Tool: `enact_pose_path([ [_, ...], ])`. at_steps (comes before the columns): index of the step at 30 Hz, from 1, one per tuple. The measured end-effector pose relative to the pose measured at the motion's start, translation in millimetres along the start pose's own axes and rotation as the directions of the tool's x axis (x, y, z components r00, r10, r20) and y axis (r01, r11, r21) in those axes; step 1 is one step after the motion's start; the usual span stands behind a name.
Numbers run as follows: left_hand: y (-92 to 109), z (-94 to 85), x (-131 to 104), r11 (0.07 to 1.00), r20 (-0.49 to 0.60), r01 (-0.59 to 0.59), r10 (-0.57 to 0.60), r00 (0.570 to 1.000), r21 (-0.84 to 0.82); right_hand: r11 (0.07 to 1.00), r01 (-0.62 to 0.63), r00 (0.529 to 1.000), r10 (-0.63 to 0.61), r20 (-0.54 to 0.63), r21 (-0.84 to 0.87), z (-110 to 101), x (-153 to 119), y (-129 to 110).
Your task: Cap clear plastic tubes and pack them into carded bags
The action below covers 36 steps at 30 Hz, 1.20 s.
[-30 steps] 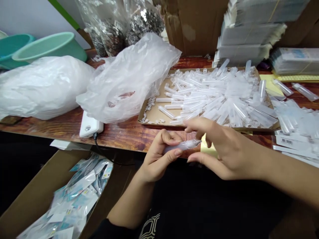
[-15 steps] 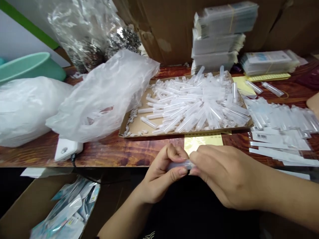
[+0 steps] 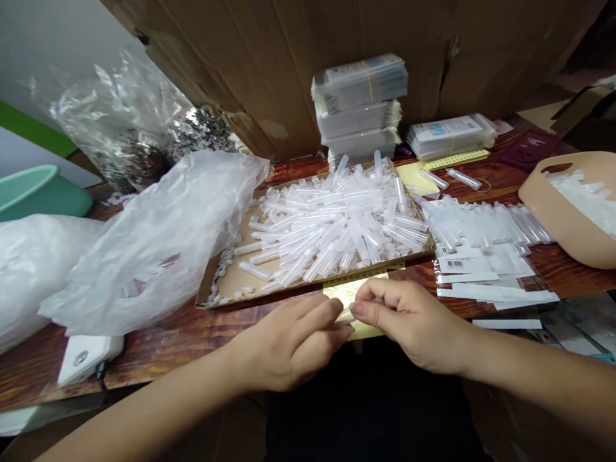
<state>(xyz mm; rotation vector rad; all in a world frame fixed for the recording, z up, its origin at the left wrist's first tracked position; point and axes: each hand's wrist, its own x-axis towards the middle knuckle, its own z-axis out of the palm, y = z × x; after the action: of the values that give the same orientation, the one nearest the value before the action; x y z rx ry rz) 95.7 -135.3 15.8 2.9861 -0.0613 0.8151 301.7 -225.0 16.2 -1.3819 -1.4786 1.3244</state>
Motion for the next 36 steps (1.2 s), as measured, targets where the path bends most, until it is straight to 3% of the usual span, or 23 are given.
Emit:
enact_pose_path([
  [3,-1.5,4.5,-5.5,0.999,0.056,-0.049,0.050,0.997,-0.023,0.999,-0.017,0.999,0.018,0.041,-0.028,5.9,-1.6,11.7],
  [6,-6.1,5.6,-11.1,0.994,-0.107,0.088,-0.095,0.990,-0.068,0.912,0.169,0.980,-0.197,-0.037,-0.373,-3.5,2.8,8.8],
  [7,-8.4,4.7,-12.6,0.984,-0.209,0.168,-0.175,0.962,-0.052,0.854,0.212,0.959,-0.275,-0.066,-0.475,-9.8,7.2,3.7],
  [9,-13.2,2.1,-15.1,0.933,-0.413,0.360,-0.324,0.851,0.010,0.749,0.235,0.901,-0.407,-0.150,-0.619,-24.1,20.9,-11.8],
  [11,-17.2,0.1,-17.9,0.845,-0.539,0.532,-0.422,0.729,0.059,0.675,0.182,0.829,-0.497,-0.258,-0.715,-36.9,39.8,-30.4],
  [12,-18.5,-0.1,-19.3,0.802,-0.562,0.593,-0.459,0.688,0.070,0.644,0.133,0.803,-0.516,-0.299,-0.754,-42.0,50.0,-38.9],
  [14,-20.0,2.3,-22.5,0.748,-0.544,0.656,-0.511,0.666,0.100,0.586,0.003,0.812,-0.475,-0.341,-0.810,-49.5,67.9,-50.2],
  [17,-21.3,12.1,-27.4,0.714,-0.450,0.684,-0.566,0.690,0.149,0.481,-0.168,0.860,-0.356,-0.366,-0.860,-54.8,76.4,-44.7],
  [20,-26.7,26.2,-31.1,0.699,-0.357,0.703,-0.628,0.692,0.133,0.443,-0.208,0.812,-0.419,-0.406,-0.872,-51.3,55.8,-11.8],
  [22,-33.0,35.7,-31.7,0.680,-0.278,0.723,-0.675,0.683,0.125,0.461,-0.161,0.751,-0.516,-0.411,-0.873,-42.9,35.2,18.3],
  [25,-41.8,47.4,-29.2,0.614,-0.110,0.773,-0.767,0.632,0.161,0.441,0.068,0.653,-0.698,-0.295,-0.895,-26.1,16.2,59.4],
  [28,-44.5,53.9,-26.4,0.577,-0.011,0.785,-0.804,0.594,0.225,0.454,0.241,0.609,-0.759,-0.231,-0.858,-15.7,17.6,80.7],
  [31,-43.0,56.3,-28.4,0.582,-0.018,0.776,-0.797,0.604,0.244,0.480,0.280,0.572,-0.779,-0.257,-0.832,-16.4,23.7,83.1],
  [36,-48.5,57.6,-42.6,0.578,-0.155,0.802,-0.787,0.597,0.155,0.436,0.372,0.512,-0.833,-0.210,-0.820,-20.7,18.6,80.3],
])
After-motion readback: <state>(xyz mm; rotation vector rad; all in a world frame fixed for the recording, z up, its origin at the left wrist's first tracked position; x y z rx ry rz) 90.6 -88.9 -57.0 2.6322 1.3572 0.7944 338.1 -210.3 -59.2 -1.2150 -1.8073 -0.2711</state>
